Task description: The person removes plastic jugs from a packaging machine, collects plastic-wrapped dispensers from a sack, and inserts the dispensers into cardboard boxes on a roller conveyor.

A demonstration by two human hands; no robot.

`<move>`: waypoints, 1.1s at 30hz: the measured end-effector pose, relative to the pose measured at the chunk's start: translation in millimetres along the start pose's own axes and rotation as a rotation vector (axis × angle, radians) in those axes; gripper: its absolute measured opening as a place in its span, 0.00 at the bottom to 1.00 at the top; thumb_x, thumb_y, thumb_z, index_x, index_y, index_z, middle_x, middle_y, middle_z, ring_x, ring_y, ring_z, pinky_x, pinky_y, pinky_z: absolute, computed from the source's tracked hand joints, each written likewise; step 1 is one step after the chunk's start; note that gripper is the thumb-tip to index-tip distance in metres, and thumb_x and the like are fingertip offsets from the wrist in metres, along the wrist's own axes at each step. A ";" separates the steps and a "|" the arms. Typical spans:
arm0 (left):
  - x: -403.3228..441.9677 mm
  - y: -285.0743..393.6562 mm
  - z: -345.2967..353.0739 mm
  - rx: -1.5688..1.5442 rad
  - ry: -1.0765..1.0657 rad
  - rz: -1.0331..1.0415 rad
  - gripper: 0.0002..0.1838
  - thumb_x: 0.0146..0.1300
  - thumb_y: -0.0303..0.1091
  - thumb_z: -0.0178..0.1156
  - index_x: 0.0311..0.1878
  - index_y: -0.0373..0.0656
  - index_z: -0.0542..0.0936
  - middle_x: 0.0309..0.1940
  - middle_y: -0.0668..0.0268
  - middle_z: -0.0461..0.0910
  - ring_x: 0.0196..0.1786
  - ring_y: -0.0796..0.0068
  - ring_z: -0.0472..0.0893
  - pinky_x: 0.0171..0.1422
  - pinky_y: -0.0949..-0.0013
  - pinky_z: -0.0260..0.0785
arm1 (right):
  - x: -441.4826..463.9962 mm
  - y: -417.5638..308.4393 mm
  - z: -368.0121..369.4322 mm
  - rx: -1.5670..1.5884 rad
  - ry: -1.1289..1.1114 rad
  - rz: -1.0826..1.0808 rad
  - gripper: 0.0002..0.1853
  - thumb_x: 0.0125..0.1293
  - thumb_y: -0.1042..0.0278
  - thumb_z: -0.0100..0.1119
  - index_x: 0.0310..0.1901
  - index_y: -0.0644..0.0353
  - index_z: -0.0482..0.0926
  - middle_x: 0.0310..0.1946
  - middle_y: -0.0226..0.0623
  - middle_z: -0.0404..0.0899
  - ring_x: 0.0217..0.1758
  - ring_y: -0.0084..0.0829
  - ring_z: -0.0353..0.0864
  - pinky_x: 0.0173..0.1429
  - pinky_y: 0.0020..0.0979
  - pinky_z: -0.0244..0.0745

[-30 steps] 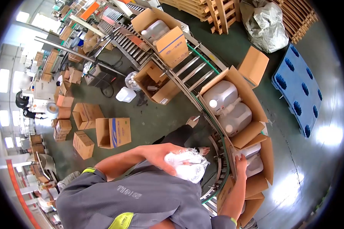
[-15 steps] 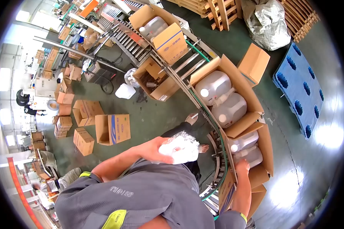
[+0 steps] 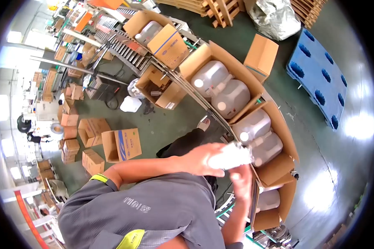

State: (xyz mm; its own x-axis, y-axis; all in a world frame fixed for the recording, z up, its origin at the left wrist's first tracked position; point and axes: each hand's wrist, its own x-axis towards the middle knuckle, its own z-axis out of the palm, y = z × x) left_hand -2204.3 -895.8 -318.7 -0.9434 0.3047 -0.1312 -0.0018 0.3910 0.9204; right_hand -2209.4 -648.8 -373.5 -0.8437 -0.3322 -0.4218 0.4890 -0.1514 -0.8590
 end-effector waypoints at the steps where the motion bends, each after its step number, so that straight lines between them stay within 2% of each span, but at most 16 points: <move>1: 3.1 12.7 5.2 -0.144 -0.045 -0.019 0.40 0.54 0.51 0.74 0.66 0.38 0.74 0.62 0.49 0.74 0.64 0.49 0.75 0.70 0.59 0.66 | -14.4 1.3 11.3 -0.176 0.174 -0.057 0.37 0.65 0.50 0.69 0.66 0.70 0.70 0.58 0.42 0.78 0.64 0.35 0.75 0.67 0.39 0.69; 2: 0.4 25.1 6.8 -0.223 -0.096 -0.117 0.40 0.54 0.41 0.77 0.68 0.38 0.71 0.62 0.53 0.75 0.64 0.57 0.76 0.69 0.61 0.66 | -27.2 3.8 12.7 -0.353 0.349 -0.106 0.36 0.67 0.50 0.65 0.67 0.70 0.68 0.56 0.44 0.78 0.64 0.35 0.74 0.65 0.39 0.70; 4: -6.2 24.6 6.1 -0.255 -0.186 -0.265 0.38 0.55 0.40 0.76 0.66 0.38 0.73 0.62 0.53 0.76 0.62 0.58 0.77 0.67 0.62 0.69 | -54.6 21.9 -113.2 -0.455 1.054 -0.199 0.34 0.68 0.50 0.64 0.65 0.68 0.69 0.56 0.50 0.79 0.57 0.41 0.80 0.60 0.43 0.75; 5: -7.9 32.9 0.1 -0.171 -0.203 -0.220 0.34 0.55 0.39 0.76 0.63 0.36 0.75 0.61 0.54 0.77 0.61 0.60 0.78 0.64 0.63 0.71 | -67.1 37.9 -153.8 -0.722 1.305 -0.140 0.32 0.68 0.49 0.63 0.63 0.67 0.72 0.55 0.51 0.80 0.54 0.45 0.82 0.57 0.45 0.77; 7: -15.8 33.7 4.3 0.012 -0.186 0.010 0.31 0.54 0.44 0.75 0.58 0.38 0.79 0.62 0.52 0.76 0.62 0.55 0.77 0.66 0.58 0.70 | -82.4 108.0 -262.8 -1.338 1.334 0.209 0.30 0.68 0.47 0.61 0.59 0.66 0.76 0.52 0.54 0.82 0.50 0.53 0.84 0.53 0.49 0.79; 9: -28.7 36.6 17.6 0.113 -0.231 0.107 0.31 0.54 0.46 0.75 0.57 0.39 0.80 0.62 0.52 0.76 0.63 0.53 0.76 0.67 0.57 0.69 | -101.0 168.0 -315.0 -1.503 0.771 0.615 0.26 0.67 0.47 0.61 0.54 0.64 0.80 0.50 0.57 0.83 0.53 0.58 0.82 0.55 0.51 0.77; 10: -30.7 44.2 21.0 0.138 -0.270 0.103 0.31 0.53 0.47 0.75 0.57 0.40 0.81 0.63 0.51 0.75 0.63 0.52 0.76 0.68 0.56 0.68 | -84.7 173.3 -318.1 -1.344 0.506 0.698 0.24 0.66 0.49 0.62 0.51 0.63 0.81 0.49 0.59 0.82 0.57 0.59 0.80 0.58 0.51 0.75; 12: -35.2 49.7 30.9 0.160 -0.320 0.105 0.32 0.52 0.49 0.75 0.57 0.41 0.81 0.63 0.51 0.75 0.64 0.51 0.75 0.69 0.55 0.67 | -60.1 166.4 -273.6 -1.071 0.460 0.302 0.26 0.65 0.49 0.63 0.52 0.65 0.79 0.49 0.61 0.82 0.56 0.60 0.80 0.59 0.51 0.76; 16: -48.0 52.6 52.5 0.172 -0.257 0.058 0.33 0.51 0.50 0.76 0.57 0.41 0.81 0.65 0.53 0.74 0.64 0.51 0.75 0.70 0.56 0.66 | -5.0 96.3 -207.9 -1.339 0.418 0.543 0.27 0.64 0.54 0.64 0.55 0.69 0.76 0.50 0.60 0.82 0.58 0.56 0.81 0.63 0.48 0.76; 18: -46.8 56.5 57.4 0.151 -0.327 -0.026 0.33 0.52 0.51 0.75 0.57 0.41 0.81 0.66 0.52 0.73 0.65 0.50 0.74 0.71 0.56 0.66 | 27.5 126.9 -216.5 -1.417 0.448 0.553 0.21 0.65 0.61 0.60 0.52 0.69 0.78 0.52 0.58 0.82 0.58 0.54 0.82 0.63 0.45 0.77; 20: -48.4 56.8 65.4 0.155 -0.343 -0.013 0.34 0.52 0.52 0.75 0.57 0.39 0.81 0.66 0.51 0.73 0.66 0.50 0.74 0.71 0.57 0.65 | 42.7 125.8 -217.6 -1.459 0.232 0.635 0.16 0.65 0.67 0.56 0.50 0.68 0.79 0.52 0.55 0.83 0.57 0.53 0.83 0.61 0.43 0.79; 22: -39.2 54.2 72.2 0.125 -0.371 0.003 0.34 0.52 0.53 0.75 0.56 0.37 0.81 0.66 0.50 0.73 0.66 0.50 0.74 0.71 0.56 0.65 | 39.6 137.7 -216.9 -1.484 0.321 0.548 0.15 0.66 0.69 0.54 0.51 0.67 0.80 0.51 0.56 0.83 0.56 0.52 0.84 0.60 0.42 0.80; 23: -32.8 53.5 75.2 0.103 -0.391 0.013 0.34 0.53 0.53 0.75 0.56 0.36 0.81 0.66 0.50 0.73 0.66 0.50 0.74 0.72 0.56 0.65 | 36.5 131.8 -207.9 -1.441 0.430 0.576 0.15 0.68 0.69 0.52 0.51 0.67 0.81 0.50 0.57 0.84 0.56 0.52 0.84 0.60 0.44 0.80; 26: -14.2 44.9 84.2 0.016 -0.465 0.021 0.35 0.54 0.53 0.74 0.57 0.36 0.81 0.67 0.50 0.73 0.67 0.50 0.74 0.72 0.56 0.65 | 5.2 87.1 -195.2 -1.416 0.283 0.600 0.16 0.68 0.65 0.53 0.52 0.66 0.77 0.50 0.57 0.83 0.56 0.52 0.84 0.60 0.45 0.79; 29: -2.6 27.4 96.3 -0.043 -0.488 0.021 0.32 0.53 0.51 0.75 0.56 0.40 0.81 0.65 0.54 0.74 0.63 0.52 0.75 0.67 0.58 0.68 | -45.2 141.0 -263.9 -1.632 0.204 0.737 0.14 0.67 0.65 0.54 0.50 0.65 0.75 0.47 0.57 0.84 0.54 0.51 0.85 0.58 0.44 0.80; 33: 7.4 10.8 109.3 -0.001 -0.558 -0.039 0.35 0.53 0.52 0.74 0.58 0.38 0.80 0.65 0.53 0.74 0.64 0.51 0.74 0.69 0.58 0.67 | -63.4 161.8 -300.3 -1.533 0.368 0.723 0.22 0.62 0.61 0.63 0.51 0.68 0.71 0.42 0.58 0.84 0.49 0.54 0.85 0.54 0.47 0.81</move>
State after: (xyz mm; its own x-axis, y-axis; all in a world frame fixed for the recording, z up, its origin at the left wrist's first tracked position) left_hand -2175.1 -794.4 -350.0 -0.6238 0.7039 -0.3398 -0.0335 0.4102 0.9114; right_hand -2143.3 -372.6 -572.9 -0.6759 0.3168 -0.6654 0.3063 0.9420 0.1373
